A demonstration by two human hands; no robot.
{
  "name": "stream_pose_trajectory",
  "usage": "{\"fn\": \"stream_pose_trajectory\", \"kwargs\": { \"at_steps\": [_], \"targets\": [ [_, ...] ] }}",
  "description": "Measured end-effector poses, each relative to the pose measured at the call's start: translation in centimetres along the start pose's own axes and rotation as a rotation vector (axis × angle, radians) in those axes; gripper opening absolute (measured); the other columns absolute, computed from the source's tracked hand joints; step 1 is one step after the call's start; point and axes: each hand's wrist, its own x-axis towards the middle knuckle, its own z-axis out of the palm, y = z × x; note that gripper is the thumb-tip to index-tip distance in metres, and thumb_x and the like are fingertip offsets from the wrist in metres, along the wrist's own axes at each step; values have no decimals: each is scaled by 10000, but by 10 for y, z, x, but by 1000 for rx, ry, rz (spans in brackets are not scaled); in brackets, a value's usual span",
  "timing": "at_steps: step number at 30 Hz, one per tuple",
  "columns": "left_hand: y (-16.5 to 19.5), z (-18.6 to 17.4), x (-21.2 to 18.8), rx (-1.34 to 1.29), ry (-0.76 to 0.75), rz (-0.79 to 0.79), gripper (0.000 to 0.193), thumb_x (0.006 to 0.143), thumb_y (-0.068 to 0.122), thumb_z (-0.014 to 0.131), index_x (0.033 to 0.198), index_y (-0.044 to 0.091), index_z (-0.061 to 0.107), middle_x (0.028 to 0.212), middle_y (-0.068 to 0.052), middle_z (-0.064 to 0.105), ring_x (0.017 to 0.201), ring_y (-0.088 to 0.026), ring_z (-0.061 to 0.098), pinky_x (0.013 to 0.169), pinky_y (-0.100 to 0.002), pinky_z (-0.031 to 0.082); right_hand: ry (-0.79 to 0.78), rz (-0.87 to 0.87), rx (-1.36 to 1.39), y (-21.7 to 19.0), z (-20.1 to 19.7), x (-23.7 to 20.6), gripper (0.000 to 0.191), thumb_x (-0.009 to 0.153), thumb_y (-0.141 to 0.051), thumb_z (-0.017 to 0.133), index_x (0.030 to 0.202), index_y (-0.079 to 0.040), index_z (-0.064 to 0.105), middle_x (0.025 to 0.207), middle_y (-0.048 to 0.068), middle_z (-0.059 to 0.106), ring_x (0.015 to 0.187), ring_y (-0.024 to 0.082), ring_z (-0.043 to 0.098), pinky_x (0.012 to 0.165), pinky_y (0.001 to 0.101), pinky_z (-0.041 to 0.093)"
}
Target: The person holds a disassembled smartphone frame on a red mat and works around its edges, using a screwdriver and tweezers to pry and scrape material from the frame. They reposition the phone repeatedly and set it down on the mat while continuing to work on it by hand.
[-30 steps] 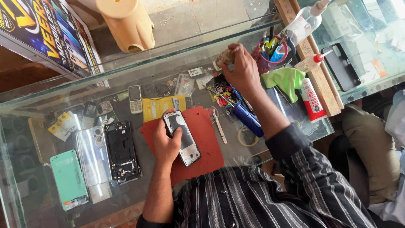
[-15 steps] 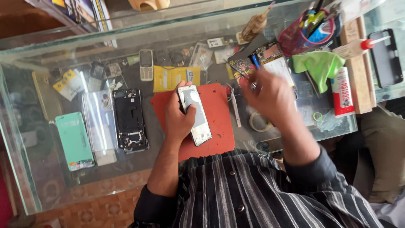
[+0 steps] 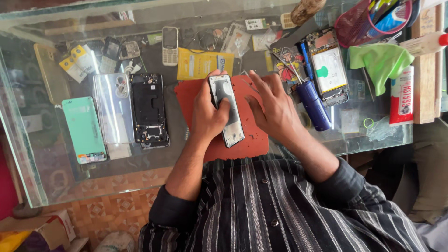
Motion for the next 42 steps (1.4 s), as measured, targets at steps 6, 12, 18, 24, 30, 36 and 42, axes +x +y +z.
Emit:
{"fn": "stream_pose_trajectory", "kwargs": {
  "at_steps": [6, 12, 18, 24, 30, 36, 42],
  "targets": [
    [10, 1, -2, 61, -13, -70, 604, 820, -14, 569, 1424, -7, 534, 1301, -181, 693, 1218, -278, 708, 1078, -362, 531, 103, 16, 81, 9, 28, 16, 332, 932, 47, 675, 1246, -59, 700, 997, 117, 677, 736, 260, 701, 647, 358, 573],
    [5, 1, -2, 78, -5, 73, 620, 837, -41, 569, 1451, -34, 485, 1420, -213, 635, 1355, -323, 627, 1160, -392, 477, 70, 23, 50, 17, 37, 12, 353, 918, 23, 692, 1264, -48, 701, 861, 101, 638, 663, 264, 655, 602, 379, 543],
    [3, 1, -3, 67, -11, 48, 623, 834, -39, 570, 1451, -35, 484, 1425, -211, 632, 1359, -320, 627, 1164, -386, 478, 102, -33, -38, 20, 44, 8, 311, 945, 12, 695, 1248, -58, 703, 796, 84, 605, 640, 268, 635, 584, 384, 532],
    [3, 1, -4, 65, -10, 61, 620, 841, -50, 569, 1454, -39, 475, 1433, -216, 623, 1372, -326, 613, 1167, -392, 470, 103, -44, -80, 18, 43, 8, 345, 935, 16, 694, 1269, -67, 709, 810, 84, 614, 647, 276, 642, 569, 385, 527],
    [2, 2, -4, 66, -5, 65, 612, 846, -50, 568, 1452, -32, 482, 1428, -211, 631, 1366, -325, 626, 1168, -394, 481, 74, -55, -130, 15, 40, 6, 396, 909, -15, 714, 1301, -64, 692, 871, 75, 636, 677, 285, 654, 580, 389, 535],
    [2, 2, -4, 74, -13, 57, 608, 849, -45, 565, 1452, -25, 487, 1426, -206, 632, 1350, -320, 636, 1151, -386, 497, 61, -78, -135, 15, 40, 4, 437, 909, 0, 696, 1341, -61, 683, 889, 70, 634, 681, 283, 651, 579, 390, 535],
    [3, 2, -4, 57, -12, 38, 600, 848, -38, 560, 1443, -20, 493, 1398, -197, 647, 1295, -313, 669, 1122, -385, 515, 76, -82, -149, 16, 41, 3, 439, 917, 9, 685, 1350, -64, 677, 893, 64, 629, 690, 265, 661, 588, 381, 546]
  ]
}}
